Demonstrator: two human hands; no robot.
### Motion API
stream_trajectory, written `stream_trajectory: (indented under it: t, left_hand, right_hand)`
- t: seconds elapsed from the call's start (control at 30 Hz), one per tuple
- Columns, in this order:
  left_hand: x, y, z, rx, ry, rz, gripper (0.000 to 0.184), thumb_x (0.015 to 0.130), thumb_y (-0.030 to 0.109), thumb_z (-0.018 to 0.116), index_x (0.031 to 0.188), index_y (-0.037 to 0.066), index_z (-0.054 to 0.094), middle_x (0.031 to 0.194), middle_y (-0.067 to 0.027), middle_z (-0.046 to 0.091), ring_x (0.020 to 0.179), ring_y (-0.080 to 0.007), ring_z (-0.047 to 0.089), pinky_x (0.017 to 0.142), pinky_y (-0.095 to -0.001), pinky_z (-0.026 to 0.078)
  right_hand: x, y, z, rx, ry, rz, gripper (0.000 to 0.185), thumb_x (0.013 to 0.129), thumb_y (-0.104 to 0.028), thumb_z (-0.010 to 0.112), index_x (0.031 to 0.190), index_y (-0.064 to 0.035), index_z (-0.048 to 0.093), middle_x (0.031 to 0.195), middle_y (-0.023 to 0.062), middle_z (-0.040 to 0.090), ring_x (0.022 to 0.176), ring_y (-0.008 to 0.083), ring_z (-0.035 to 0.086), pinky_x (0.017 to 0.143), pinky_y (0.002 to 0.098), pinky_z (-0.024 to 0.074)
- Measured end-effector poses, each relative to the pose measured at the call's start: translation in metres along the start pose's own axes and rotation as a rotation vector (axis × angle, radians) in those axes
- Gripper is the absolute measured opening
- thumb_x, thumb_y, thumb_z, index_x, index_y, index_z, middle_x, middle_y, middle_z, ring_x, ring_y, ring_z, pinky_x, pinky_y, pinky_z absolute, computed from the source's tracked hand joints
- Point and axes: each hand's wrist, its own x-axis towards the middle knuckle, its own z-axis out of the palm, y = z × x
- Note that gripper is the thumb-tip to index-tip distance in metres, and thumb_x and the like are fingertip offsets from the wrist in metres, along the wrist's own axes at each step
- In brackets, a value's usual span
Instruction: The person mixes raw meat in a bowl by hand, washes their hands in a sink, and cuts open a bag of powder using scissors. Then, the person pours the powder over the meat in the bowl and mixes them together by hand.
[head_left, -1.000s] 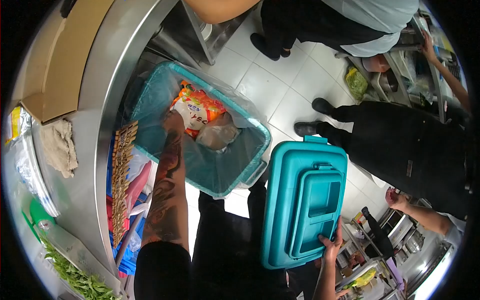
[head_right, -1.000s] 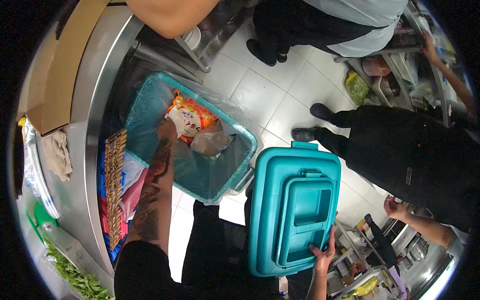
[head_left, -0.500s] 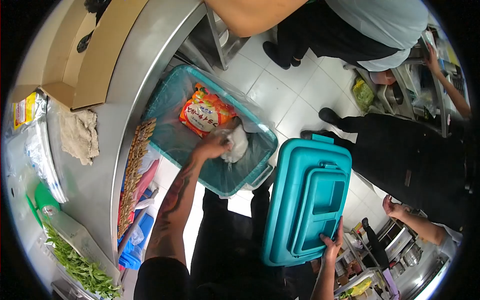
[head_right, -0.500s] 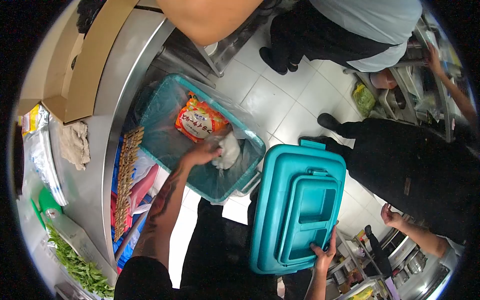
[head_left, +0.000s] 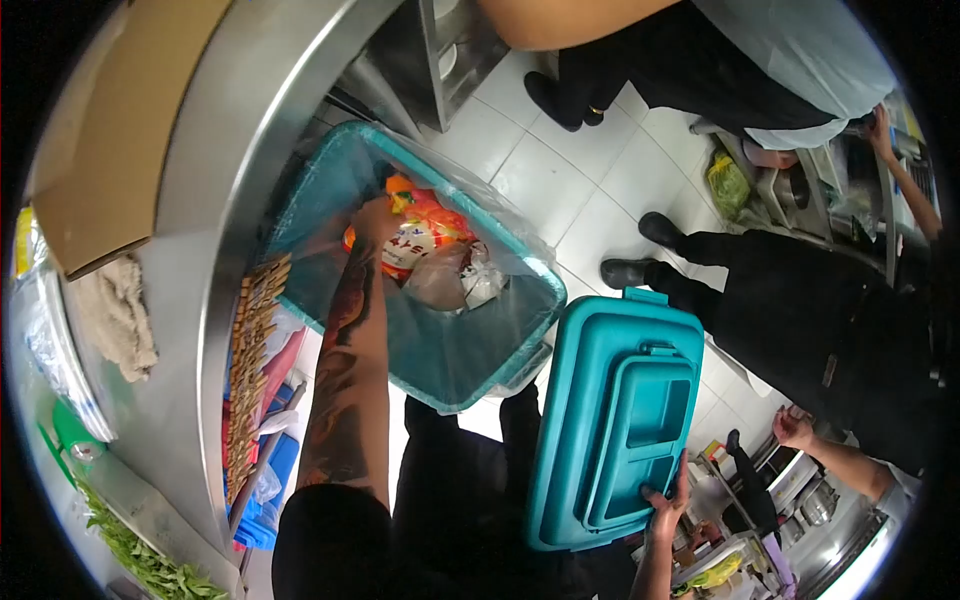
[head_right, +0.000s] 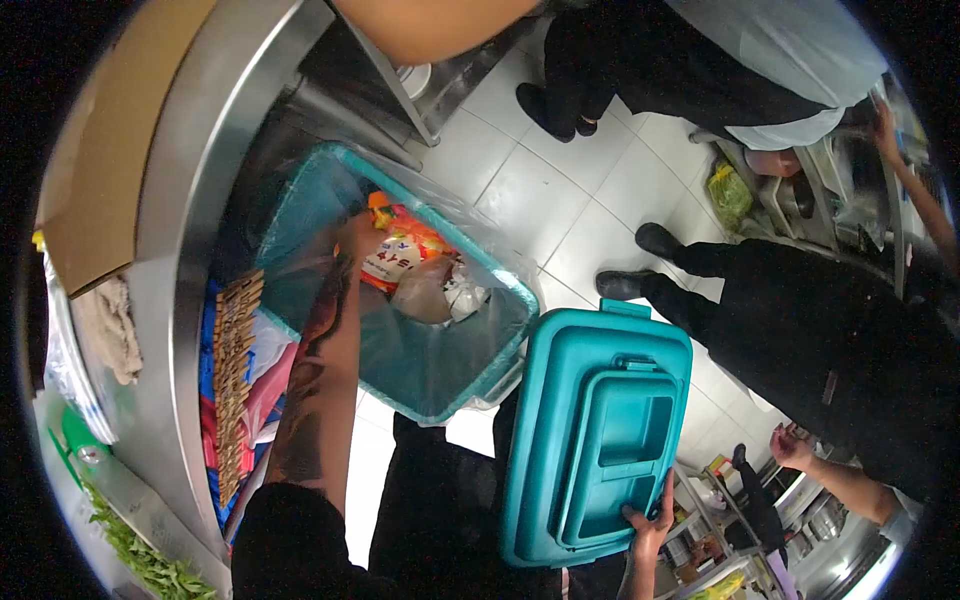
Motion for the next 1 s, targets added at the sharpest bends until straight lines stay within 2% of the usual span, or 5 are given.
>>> stream_trajectory:
  t: [0.6,0.73,0.8,0.9,1.0]
  left_hand:
    - [-0.259,0.12,0.0,-0.192,-0.042,0.264,0.042,0.069,0.025,0.075,0.102,0.001,0.065,0.084,-0.0264,0.068,0.082,-0.0424,0.069,0.077,-0.0514,0.051]
    - [-0.167,0.077,-0.021,-0.713,-1.155,0.101,0.044,0.077,0.027,0.078,0.111,0.002,0.067,0.094,-0.0166,0.074,0.084,-0.0262,0.073,0.074,-0.0363,0.057]
    - [-0.117,0.064,-0.052,-0.669,-0.953,-0.167,0.032,0.083,0.026,0.073,0.104,0.003,0.069,0.095,-0.0135,0.074,0.081,-0.0227,0.073,0.072,-0.034,0.058]
    - [-0.041,0.019,-0.004,0.081,-0.057,0.098,0.034,0.083,0.008,0.06,0.115,-0.002,0.061,0.11,-0.0241,0.068,0.1,-0.0405,0.066,0.083,-0.0483,0.054]
    - [0.023,0.008,0.036,0.594,-0.03,0.412,0.039,0.086,0.013,0.062,0.123,0.001,0.059,0.127,-0.0203,0.059,0.123,-0.0376,0.054,0.099,-0.0534,0.048]
  right_hand:
    - [0.008,-0.053,-0.016,0.103,-0.053,-0.088,0.103,0.056,-0.009,0.066,0.154,-0.0034,0.034,0.142,0.0161,0.049,0.126,0.0288,0.05,0.111,0.0387,0.0355]
    - [0.01,-0.042,-0.022,0.089,-0.031,-0.115,0.105,0.053,-0.009,0.066,0.153,-0.0028,0.035,0.144,0.0171,0.049,0.127,0.0296,0.05,0.111,0.0388,0.0355]
    - [0.009,-0.042,-0.023,0.08,-0.019,-0.134,0.106,0.052,-0.009,0.066,0.153,-0.0026,0.035,0.145,0.0174,0.049,0.127,0.0297,0.05,0.111,0.0388,0.0355]
    - [0.004,-0.039,-0.024,0.037,-0.017,-0.145,0.107,0.05,-0.008,0.066,0.153,-0.0024,0.036,0.146,0.017,0.048,0.129,0.0287,0.048,0.113,0.0385,0.033]
    - [0.001,-0.034,-0.027,-0.037,0.02,-0.145,0.108,0.049,-0.009,0.066,0.152,0.0003,0.035,0.145,0.0163,0.049,0.13,0.0281,0.048,0.114,0.0385,0.0313]
